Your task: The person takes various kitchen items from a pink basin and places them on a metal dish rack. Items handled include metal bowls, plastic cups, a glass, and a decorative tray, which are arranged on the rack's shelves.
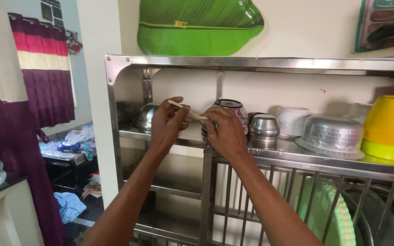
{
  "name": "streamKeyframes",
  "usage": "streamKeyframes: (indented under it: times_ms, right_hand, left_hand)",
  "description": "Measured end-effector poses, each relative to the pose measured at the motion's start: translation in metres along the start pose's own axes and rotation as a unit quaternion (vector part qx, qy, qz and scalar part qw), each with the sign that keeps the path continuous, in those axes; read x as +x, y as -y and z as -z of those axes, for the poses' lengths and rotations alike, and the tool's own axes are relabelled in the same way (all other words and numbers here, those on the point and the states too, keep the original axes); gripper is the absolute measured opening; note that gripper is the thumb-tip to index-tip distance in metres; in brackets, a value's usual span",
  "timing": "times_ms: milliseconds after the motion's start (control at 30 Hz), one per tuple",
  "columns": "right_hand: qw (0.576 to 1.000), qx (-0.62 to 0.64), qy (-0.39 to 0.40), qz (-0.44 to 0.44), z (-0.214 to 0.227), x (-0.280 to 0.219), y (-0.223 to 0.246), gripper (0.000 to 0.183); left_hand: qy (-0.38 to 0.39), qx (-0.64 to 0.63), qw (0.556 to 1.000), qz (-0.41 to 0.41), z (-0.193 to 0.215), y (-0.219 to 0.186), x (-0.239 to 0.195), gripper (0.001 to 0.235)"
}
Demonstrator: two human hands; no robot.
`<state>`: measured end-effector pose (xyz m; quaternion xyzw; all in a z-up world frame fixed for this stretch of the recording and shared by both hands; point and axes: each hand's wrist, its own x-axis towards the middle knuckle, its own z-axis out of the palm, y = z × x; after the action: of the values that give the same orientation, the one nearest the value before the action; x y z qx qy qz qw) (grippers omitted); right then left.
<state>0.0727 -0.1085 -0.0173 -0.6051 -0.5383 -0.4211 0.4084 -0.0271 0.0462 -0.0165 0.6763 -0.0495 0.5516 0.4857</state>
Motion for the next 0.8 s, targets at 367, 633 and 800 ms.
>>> streamKeyframes:
  times_ms: [367, 633, 800]
  right_hand:
    - [0.986, 0.121, 0.049, -0.105, -0.035, 0.024, 0.036, 0.033]
    - [0.898, 0.348, 0.099, -0.251, -0.137, 0.067, 0.049, 0.036]
    - [0.92, 0.274, 0.15, -0.238, -0.182, 0.096, 0.059, 0.029]
  left_hand:
    - [-0.167, 0.15, 0.97, -0.097, 0.098, 0.021, 0.007, 0.044]
    - [0.019, 0.158, 0.982, -0.101, 0.137, 0.019, 0.027, 0.063]
    - [0.083, 0.14, 0.987, -0.011, 0.149, 0.003, 0.05, 0.075]
